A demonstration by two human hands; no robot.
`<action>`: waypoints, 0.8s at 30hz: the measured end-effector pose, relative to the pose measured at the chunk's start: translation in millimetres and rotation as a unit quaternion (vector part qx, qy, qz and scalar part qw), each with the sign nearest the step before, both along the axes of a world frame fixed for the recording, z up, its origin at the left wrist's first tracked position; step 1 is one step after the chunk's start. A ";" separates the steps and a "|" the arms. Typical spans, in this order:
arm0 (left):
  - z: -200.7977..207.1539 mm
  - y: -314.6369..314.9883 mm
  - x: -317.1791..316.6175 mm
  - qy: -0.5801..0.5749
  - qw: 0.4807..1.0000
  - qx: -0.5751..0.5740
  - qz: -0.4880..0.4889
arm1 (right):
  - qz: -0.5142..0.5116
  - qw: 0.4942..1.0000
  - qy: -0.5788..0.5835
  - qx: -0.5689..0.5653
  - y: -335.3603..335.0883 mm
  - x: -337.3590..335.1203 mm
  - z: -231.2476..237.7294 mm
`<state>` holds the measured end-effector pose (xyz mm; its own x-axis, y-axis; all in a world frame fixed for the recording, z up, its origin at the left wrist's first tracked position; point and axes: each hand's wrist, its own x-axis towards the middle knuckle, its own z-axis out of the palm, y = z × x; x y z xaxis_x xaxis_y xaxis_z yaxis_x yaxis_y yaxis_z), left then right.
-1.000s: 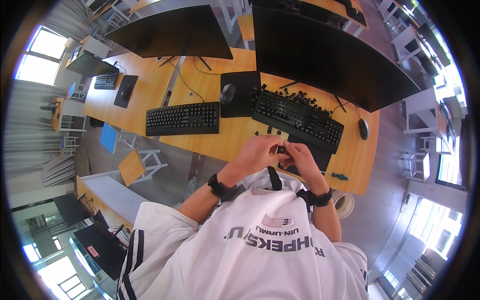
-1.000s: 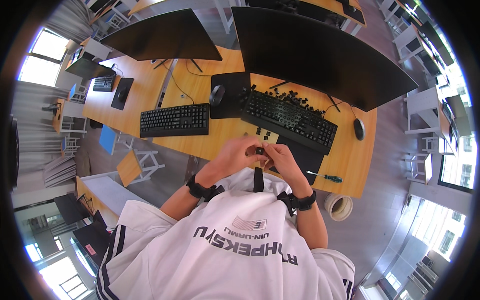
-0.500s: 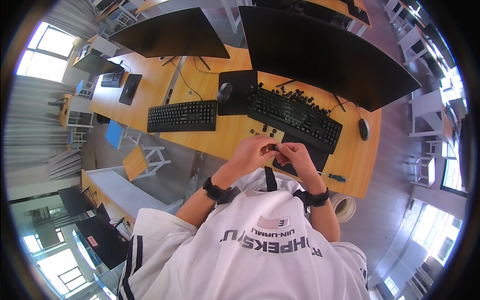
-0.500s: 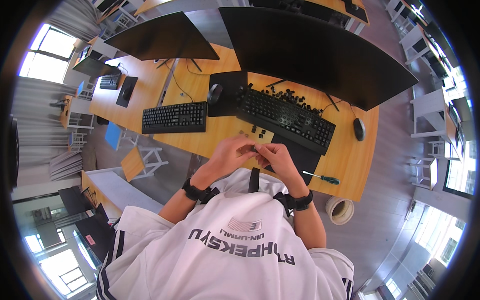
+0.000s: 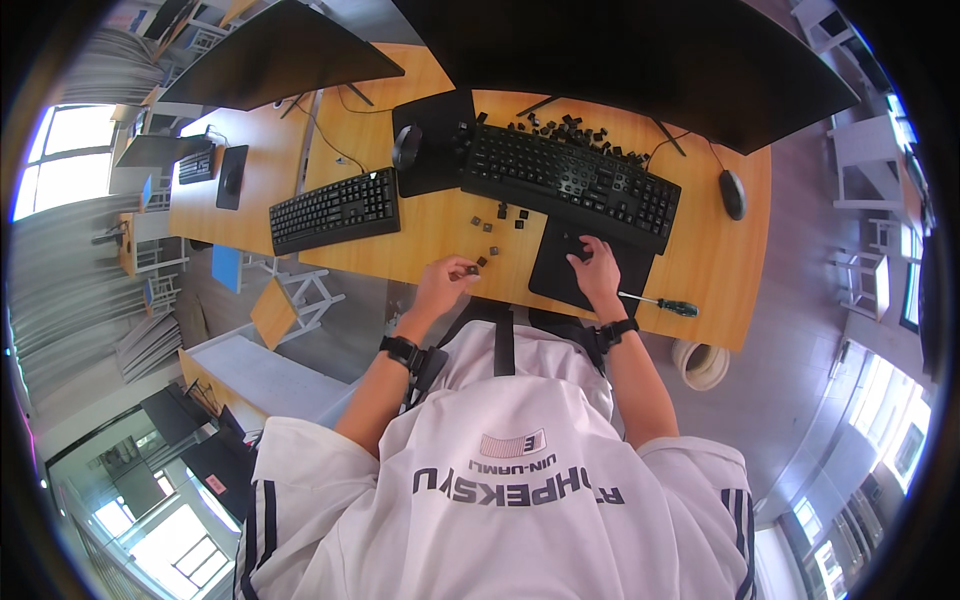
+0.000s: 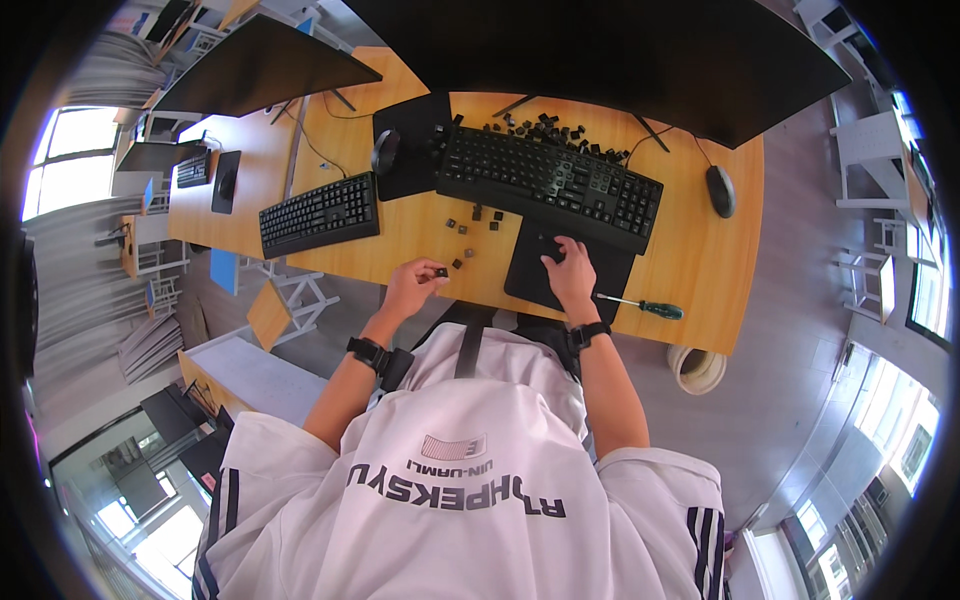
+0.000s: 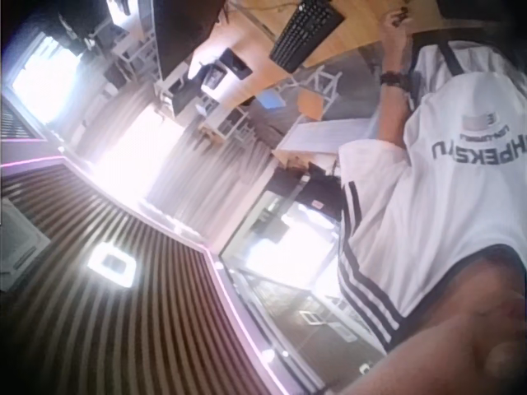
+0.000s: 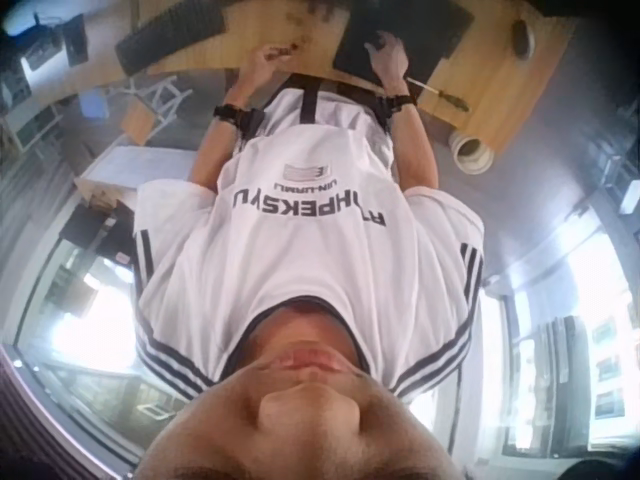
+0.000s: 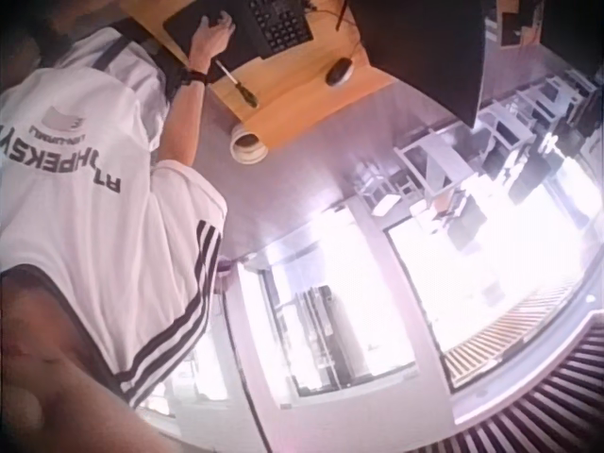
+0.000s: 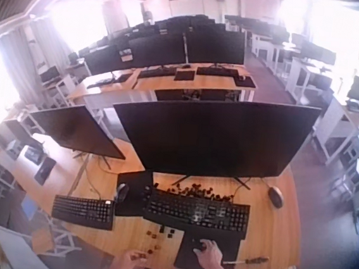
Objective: The person is manually inserting small black plastic keycap components into a green printed circuit board switch matrix layout on a desk by hand.
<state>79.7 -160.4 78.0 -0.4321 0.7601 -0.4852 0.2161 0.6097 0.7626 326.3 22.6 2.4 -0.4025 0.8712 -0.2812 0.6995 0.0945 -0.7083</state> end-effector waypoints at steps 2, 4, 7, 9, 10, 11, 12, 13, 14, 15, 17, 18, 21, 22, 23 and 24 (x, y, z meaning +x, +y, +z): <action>-12.6 -1.0 -11.1 0.009 1.000 -0.003 0.003 | 0.037 0.995 -0.015 0.093 -2.3 -12.6 1.5; -19.4 2.0 -21.4 0.040 0.998 -0.043 -0.005 | 0.029 0.994 -0.017 0.105 -2.7 -19.1 1.0; -32.1 3.7 -33.1 0.021 0.999 -0.032 -0.008 | -0.001 0.992 -0.011 0.124 -5.2 -24.4 0.8; -43.2 5.0 -38.3 0.070 0.997 -0.005 -0.044 | 0.032 0.992 -0.001 0.119 -7.3 -24.7 1.9; -49.2 5.9 -40.6 0.122 0.989 0.022 -0.081 | 0.062 0.992 0.012 0.112 -7.7 -24.8 3.0; -54.1 7.3 -43.7 0.118 0.990 0.023 -0.078 | 0.065 0.991 0.008 0.113 -8.2 -24.8 3.3; -59.1 9.1 -46.1 0.091 0.992 0.015 -0.085 | 0.071 0.991 0.000 0.112 -7.9 -24.4 4.1; -63.8 10.1 -47.8 0.065 0.994 0.008 -0.091 | 0.078 0.991 -0.008 0.111 -8.9 -25.3 4.8; -73.8 10.6 -47.9 0.060 0.994 0.010 -0.089 | 0.081 0.990 -0.014 0.113 -10.5 -27.4 8.6; -82.7 8.0 -48.2 0.063 0.995 0.032 -0.076 | 0.064 0.995 -0.037 0.073 -12.4 -31.7 13.3; -90.7 10.0 -47.0 0.060 0.995 0.056 -0.060 | 0.051 0.995 -0.080 0.024 -14.9 -33.7 18.3; -89.7 14.9 -45.0 0.081 0.992 0.062 -0.075 | 0.053 0.994 -0.087 0.028 -16.5 -32.8 17.9; -88.1 20.1 -47.4 0.115 0.986 0.077 -0.094 | 0.002 0.990 -0.121 0.074 -22.7 -28.7 14.7; -87.9 21.7 -48.0 0.133 0.983 0.080 -0.103 | 0.001 0.989 -0.127 0.079 -25.9 -26.1 13.4; -90.7 20.6 -48.6 0.128 0.983 0.084 -0.102 | -0.010 0.989 -0.125 0.083 -30.9 -25.5 13.7; -93.3 19.6 -49.6 0.106 0.987 0.081 -0.091 | -0.022 0.988 -0.123 0.087 -34.7 -25.0 13.5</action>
